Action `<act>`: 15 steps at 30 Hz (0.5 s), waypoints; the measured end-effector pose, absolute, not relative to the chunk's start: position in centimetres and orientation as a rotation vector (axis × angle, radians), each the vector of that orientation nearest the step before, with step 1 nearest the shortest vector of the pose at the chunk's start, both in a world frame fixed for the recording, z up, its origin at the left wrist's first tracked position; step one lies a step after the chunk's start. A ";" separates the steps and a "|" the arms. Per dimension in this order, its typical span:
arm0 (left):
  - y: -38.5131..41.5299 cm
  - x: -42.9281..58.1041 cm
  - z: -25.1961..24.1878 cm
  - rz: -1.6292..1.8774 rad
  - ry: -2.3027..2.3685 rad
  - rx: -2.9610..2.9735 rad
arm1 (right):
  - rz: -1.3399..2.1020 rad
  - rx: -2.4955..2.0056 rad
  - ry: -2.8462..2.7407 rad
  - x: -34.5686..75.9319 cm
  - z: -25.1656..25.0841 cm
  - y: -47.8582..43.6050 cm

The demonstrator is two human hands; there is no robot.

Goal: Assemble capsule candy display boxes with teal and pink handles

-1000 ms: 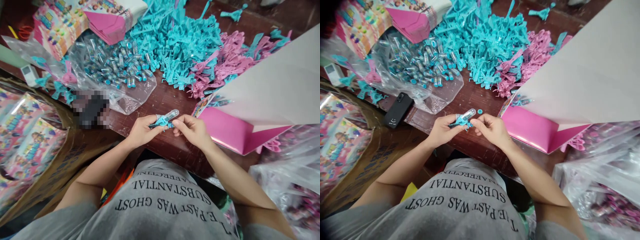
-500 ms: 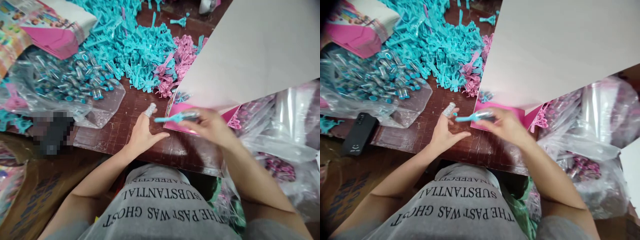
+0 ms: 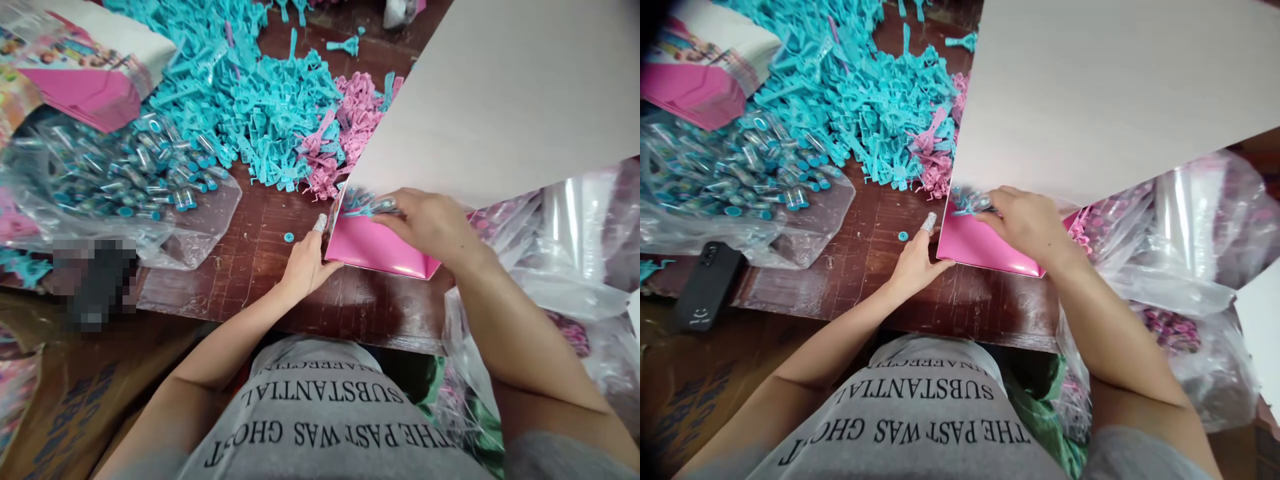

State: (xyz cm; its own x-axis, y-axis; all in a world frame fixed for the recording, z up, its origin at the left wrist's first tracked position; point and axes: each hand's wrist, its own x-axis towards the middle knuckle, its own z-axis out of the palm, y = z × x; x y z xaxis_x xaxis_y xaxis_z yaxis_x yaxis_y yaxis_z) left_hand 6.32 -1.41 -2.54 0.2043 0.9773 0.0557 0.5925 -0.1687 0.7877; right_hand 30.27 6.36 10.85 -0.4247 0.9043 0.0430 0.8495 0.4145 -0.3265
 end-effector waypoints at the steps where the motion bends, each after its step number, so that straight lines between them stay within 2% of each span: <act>1: -1.4 6.3 -2.5 0.770 1.467 1.846 | 0.357 -1.548 -2.514 30.2 10.5 6.4; 7: -1.5 6.6 -2.7 0.732 1.506 1.876 | 0.097 -1.582 -2.786 28.7 10.0 6.5; 11: -1.9 6.4 -2.1 0.724 1.494 1.888 | -0.030 -1.642 -2.767 27.1 10.8 5.9; 15: 0.9 3.5 -0.7 0.952 1.474 1.897 | -0.097 -1.656 -2.639 26.0 11.2 5.4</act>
